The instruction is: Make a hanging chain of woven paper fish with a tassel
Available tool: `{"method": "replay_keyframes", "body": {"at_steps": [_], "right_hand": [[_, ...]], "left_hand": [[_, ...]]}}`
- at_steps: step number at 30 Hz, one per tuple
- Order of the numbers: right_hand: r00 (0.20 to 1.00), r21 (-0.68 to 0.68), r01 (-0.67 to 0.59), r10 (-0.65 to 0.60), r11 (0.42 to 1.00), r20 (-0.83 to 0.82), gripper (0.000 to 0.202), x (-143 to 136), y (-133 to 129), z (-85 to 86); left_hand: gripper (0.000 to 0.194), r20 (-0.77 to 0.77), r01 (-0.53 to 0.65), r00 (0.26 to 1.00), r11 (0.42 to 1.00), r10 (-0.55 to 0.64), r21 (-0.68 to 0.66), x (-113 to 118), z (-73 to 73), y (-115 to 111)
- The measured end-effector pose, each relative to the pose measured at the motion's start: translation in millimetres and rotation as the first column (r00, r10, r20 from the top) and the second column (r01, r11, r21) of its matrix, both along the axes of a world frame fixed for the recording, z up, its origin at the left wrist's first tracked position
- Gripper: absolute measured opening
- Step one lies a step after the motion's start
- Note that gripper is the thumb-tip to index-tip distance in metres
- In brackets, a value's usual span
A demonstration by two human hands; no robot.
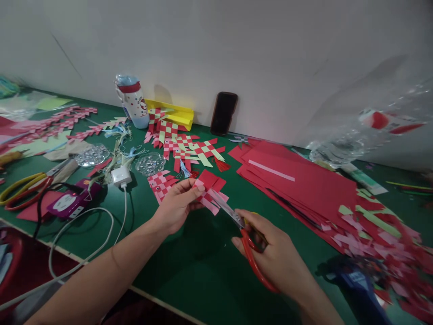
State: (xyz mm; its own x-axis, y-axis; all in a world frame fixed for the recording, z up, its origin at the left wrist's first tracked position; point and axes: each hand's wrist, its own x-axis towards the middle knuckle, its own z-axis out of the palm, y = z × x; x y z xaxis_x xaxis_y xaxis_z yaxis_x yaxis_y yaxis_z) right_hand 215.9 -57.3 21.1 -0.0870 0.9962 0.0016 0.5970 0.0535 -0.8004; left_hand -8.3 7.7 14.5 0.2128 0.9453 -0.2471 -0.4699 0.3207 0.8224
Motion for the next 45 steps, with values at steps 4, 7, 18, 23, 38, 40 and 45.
{"method": "replay_keyframes", "body": {"at_steps": [4, 7, 18, 23, 38, 40, 45], "right_hand": [[0.993, 0.044, 0.011, -0.016, 0.999, 0.115, 0.048, 3, 2, -10.0], [0.982, 0.05, 0.018, -0.027, 0.999, 0.184, 0.048, 6, 3, -13.2], [0.956, 0.122, -0.07, 0.031, 0.99, 0.292, 0.046, 4, 3, -11.8], [0.946, 0.149, -0.087, 0.034, 0.985, 0.324, 0.046, 4, 3, -12.8], [0.9, 0.207, -0.138, 0.035, 0.969, 0.435, 0.044, 4, 5, -14.3], [0.898, 0.22, -0.145, 0.035, 0.965, 0.438, 0.043, 5, 5, -15.0], [0.893, 0.243, -0.152, 0.027, 0.958, 0.45, 0.042, 5, 6, -14.2]], "left_hand": [[0.024, -0.029, 0.015, 0.999, 1.0, -0.014, 0.024, 0, 1.5, -1], [0.02, -0.033, 0.019, 0.999, 0.999, -0.018, 0.034, 1, 2.4, -1], [0.017, -0.017, 0.051, 0.999, 0.998, -0.05, 0.035, 1, 0.9, -2], [0.017, -0.017, 0.056, 0.998, 0.998, -0.056, 0.016, 2, 2.0, -2], [0.019, -0.029, 0.097, 0.995, 0.995, -0.096, 0.021, 4, -5.1, -2], [0.018, -0.021, 0.102, 0.995, 0.995, -0.101, 0.017, 4, -5.5, -2], [0.02, -0.002, 0.087, 0.996, 0.996, -0.087, -0.019, 5, -6.0, -2]]}}
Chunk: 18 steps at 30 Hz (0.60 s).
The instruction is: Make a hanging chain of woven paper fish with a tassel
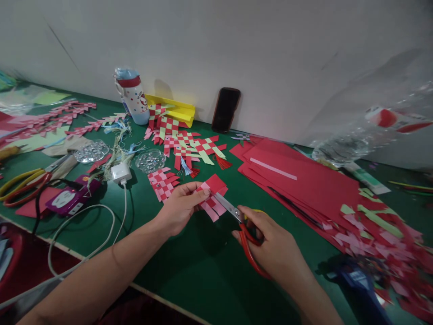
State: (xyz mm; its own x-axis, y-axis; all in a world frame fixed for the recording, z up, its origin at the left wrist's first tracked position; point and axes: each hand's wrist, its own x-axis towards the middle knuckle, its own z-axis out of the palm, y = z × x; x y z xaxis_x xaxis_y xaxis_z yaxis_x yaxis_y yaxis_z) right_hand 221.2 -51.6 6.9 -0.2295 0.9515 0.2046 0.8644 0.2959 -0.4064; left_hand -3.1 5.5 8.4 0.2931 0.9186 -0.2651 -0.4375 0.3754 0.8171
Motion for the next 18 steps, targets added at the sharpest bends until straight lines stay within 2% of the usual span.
{"method": "replay_keyframes", "body": {"at_steps": [12, 18], "right_hand": [[0.998, 0.079, 0.017, -0.022, 0.997, 0.062, 0.041, -1.7, 0.6, -2.3], [0.999, 0.104, 0.008, -0.012, 0.995, 0.037, 0.039, -1.8, -0.4, -3.4]], "left_hand": [[0.025, 0.006, -0.042, 0.999, 0.999, 0.042, -0.014, 4.2, 2.3, -2.1], [0.025, -0.005, -0.04, 0.999, 0.999, 0.04, -0.002, 3.1, 2.1, -3.1]]}}
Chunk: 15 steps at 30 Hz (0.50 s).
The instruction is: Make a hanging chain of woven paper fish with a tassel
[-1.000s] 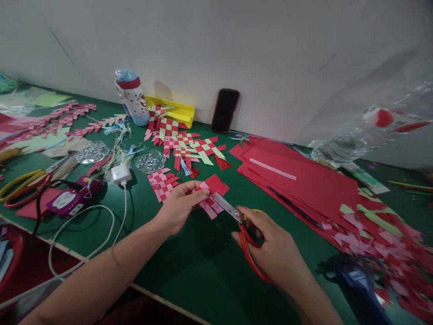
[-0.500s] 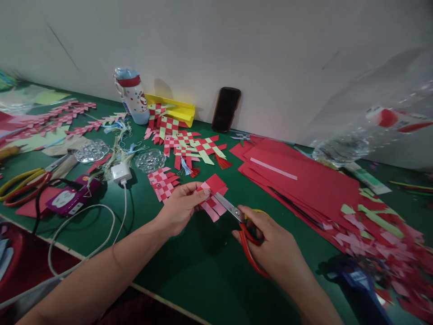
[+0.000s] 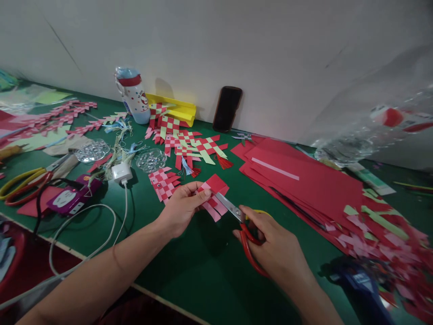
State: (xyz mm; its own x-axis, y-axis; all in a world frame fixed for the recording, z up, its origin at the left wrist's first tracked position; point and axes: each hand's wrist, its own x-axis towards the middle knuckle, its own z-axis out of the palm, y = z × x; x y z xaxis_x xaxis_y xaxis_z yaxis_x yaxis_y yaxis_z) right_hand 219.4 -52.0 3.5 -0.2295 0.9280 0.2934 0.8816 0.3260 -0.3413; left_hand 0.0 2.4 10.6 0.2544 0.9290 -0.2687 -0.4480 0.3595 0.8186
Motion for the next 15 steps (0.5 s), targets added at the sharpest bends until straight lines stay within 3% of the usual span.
{"method": "replay_keyframes", "body": {"at_steps": [15], "right_hand": [[1.0, -0.042, 0.002, -0.003, 0.999, -0.023, 0.037, -2.5, -0.3, 3.8]], "left_hand": [[0.022, -0.01, 0.022, 1.0, 1.0, -0.022, 0.007, -0.7, 2.1, 0.4]]}}
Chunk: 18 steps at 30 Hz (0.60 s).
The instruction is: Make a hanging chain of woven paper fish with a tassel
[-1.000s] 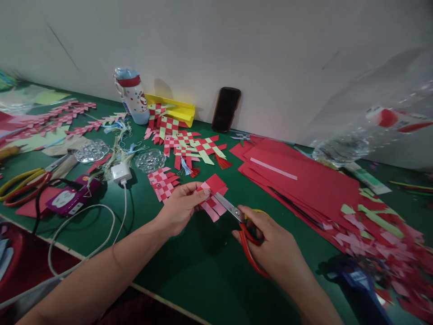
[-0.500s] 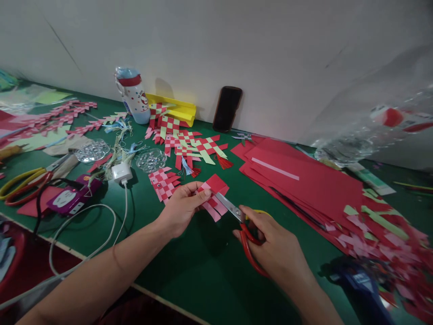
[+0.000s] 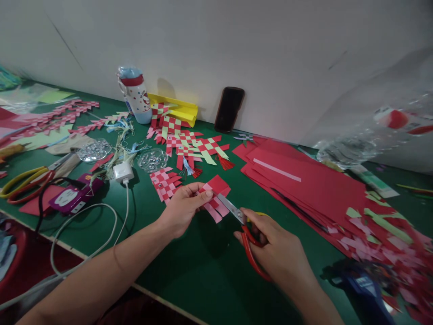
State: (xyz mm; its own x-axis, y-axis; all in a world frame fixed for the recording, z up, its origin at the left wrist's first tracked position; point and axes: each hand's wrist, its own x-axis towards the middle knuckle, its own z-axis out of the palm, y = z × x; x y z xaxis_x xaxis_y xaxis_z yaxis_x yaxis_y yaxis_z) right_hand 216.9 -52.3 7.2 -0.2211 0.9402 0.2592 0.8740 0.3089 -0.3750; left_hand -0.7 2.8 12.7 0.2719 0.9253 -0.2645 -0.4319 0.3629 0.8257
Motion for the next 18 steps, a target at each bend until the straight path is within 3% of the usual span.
{"method": "replay_keyframes", "body": {"at_steps": [18], "right_hand": [[1.0, -0.016, -0.007, 0.006, 1.0, -0.025, 0.037, 3.5, 0.2, -3.1]], "left_hand": [[0.026, -0.026, -0.045, 0.999, 0.999, 0.044, -0.02, -0.7, -2.2, -0.1]]}}
